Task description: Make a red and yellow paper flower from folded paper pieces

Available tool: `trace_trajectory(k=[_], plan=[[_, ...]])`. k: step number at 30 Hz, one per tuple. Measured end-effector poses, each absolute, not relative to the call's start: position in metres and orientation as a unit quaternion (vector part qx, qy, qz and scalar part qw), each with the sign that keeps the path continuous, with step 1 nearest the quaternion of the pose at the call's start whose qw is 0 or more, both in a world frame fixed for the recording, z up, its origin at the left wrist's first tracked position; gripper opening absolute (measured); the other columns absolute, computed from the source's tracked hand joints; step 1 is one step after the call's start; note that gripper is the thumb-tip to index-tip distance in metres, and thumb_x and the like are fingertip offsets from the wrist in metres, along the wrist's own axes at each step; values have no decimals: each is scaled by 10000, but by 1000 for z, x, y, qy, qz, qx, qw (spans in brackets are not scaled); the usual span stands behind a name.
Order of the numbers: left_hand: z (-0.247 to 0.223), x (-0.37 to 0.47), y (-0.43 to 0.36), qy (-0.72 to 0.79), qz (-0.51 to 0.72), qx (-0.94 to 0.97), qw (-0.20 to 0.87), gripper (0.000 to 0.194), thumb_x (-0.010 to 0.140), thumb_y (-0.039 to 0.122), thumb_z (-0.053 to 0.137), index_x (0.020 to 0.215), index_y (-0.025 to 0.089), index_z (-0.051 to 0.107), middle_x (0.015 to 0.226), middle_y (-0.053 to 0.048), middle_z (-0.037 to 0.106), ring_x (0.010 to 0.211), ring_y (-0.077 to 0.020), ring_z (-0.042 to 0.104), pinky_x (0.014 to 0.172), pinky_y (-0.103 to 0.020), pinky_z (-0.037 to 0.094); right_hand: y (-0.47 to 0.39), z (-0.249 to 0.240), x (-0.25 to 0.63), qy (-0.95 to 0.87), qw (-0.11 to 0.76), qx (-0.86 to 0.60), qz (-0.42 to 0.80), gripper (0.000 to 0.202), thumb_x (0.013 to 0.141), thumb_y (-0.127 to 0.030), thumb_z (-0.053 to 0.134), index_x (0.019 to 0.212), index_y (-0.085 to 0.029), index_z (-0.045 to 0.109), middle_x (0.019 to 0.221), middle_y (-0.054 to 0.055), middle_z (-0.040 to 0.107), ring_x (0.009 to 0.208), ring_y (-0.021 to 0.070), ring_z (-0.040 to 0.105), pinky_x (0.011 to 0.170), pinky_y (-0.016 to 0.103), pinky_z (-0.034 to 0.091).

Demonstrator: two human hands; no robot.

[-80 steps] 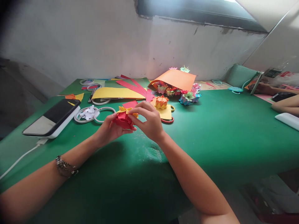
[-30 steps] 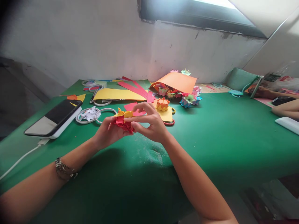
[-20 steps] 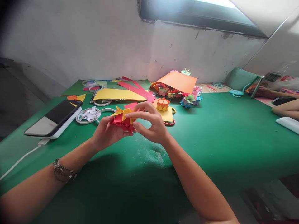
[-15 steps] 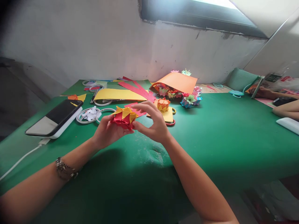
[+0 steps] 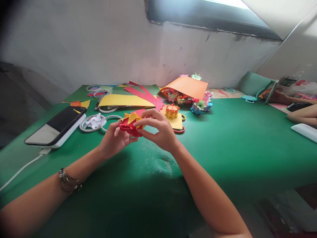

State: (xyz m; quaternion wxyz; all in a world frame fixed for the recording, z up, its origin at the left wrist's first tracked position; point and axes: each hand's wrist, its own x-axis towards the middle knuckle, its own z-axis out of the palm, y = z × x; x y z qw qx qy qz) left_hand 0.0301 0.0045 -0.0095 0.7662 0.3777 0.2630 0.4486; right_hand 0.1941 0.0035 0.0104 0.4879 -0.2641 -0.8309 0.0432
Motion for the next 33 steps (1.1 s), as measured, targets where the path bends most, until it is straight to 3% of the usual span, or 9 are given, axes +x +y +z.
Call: trace_trajectory(k=[7,13,17,22,33], plan=[[-9,34,5,285,468,377,747,390,749,283,409,1132,220,452,976,-15,625,714,-154,595,697,-318,457,5,8,194,-842,469,-265,25,103,748,-253,635,831,-209,595,822,16,539,796,131,532,687,300,484],[-12,34,2,274,478,410,727,353,739,456,484,988,206,486,969,-33,587,792,-162,554,684,-306,471,5,6,191,-841,466,-275,19,70,751,-220,630,798,-208,579,803,10,536,767,124,526,683,294,480],[-13,35,1,290,480,423,712,365,679,384,576,974,198,466,901,-20,578,760,-152,553,676,-295,455,5,5,190,-839,475,-265,18,70,783,-155,575,826,-211,579,796,4,542,754,109,528,678,272,477],[-12,34,2,292,475,411,721,327,676,324,543,958,173,474,833,-20,579,745,-159,553,681,-302,435,4,5,189,-832,485,-268,24,122,805,-110,521,864,-203,573,810,9,560,765,102,538,674,253,476],[-10,35,1,297,465,413,725,338,682,345,542,968,176,477,801,-1,593,718,-144,558,717,-307,422,6,5,192,-841,471,-264,-19,99,786,-146,570,871,-197,578,786,17,591,728,114,558,640,260,490]])
